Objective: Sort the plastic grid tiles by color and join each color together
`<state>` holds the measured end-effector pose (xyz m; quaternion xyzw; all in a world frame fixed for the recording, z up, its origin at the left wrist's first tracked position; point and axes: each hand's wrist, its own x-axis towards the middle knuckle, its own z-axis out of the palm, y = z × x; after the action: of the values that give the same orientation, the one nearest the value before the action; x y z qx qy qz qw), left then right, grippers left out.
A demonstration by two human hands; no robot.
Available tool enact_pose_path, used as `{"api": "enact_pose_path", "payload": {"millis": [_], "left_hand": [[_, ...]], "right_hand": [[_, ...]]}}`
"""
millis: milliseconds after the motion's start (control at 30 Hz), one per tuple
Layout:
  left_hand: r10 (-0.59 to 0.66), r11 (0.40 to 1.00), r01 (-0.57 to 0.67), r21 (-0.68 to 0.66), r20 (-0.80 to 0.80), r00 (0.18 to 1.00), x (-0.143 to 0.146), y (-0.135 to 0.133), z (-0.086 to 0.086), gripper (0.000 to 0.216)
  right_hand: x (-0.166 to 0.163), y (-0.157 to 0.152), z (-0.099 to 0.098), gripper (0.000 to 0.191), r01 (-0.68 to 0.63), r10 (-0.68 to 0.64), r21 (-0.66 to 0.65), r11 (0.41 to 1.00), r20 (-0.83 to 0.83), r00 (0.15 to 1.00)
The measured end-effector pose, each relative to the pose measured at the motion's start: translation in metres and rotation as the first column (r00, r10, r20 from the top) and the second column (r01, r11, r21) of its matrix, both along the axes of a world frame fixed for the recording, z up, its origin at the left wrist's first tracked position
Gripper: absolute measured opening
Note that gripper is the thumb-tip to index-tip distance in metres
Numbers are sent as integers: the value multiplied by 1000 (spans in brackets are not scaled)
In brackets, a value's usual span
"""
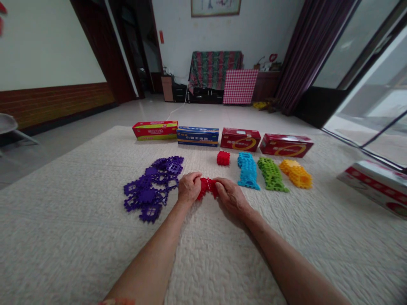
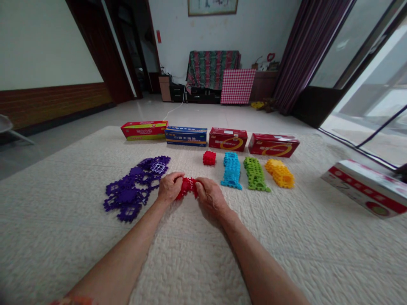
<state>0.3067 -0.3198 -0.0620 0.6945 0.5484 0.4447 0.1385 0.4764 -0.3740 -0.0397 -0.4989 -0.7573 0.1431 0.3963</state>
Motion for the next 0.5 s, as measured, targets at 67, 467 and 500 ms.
{"api": "enact_pose_path", "payload": {"millis": [67, 467, 500], "left_hand": [[1, 1000, -1, -2, 4, 1000, 0, 0, 0, 27], [-11, 1000, 12, -22, 9, 1000, 2, -1, 1, 28], [-14, 1000, 14, -22, 21, 1000, 2, -2, 2, 28]], "right_hand": [[0, 3, -3, 34, 70, -71, -15, 997, -66, 995], [0, 18, -16, 26, 186, -184, -4, 982, -169, 968], [1, 18, -17, 27, 189, -186, 6, 982, -163, 969]]}}
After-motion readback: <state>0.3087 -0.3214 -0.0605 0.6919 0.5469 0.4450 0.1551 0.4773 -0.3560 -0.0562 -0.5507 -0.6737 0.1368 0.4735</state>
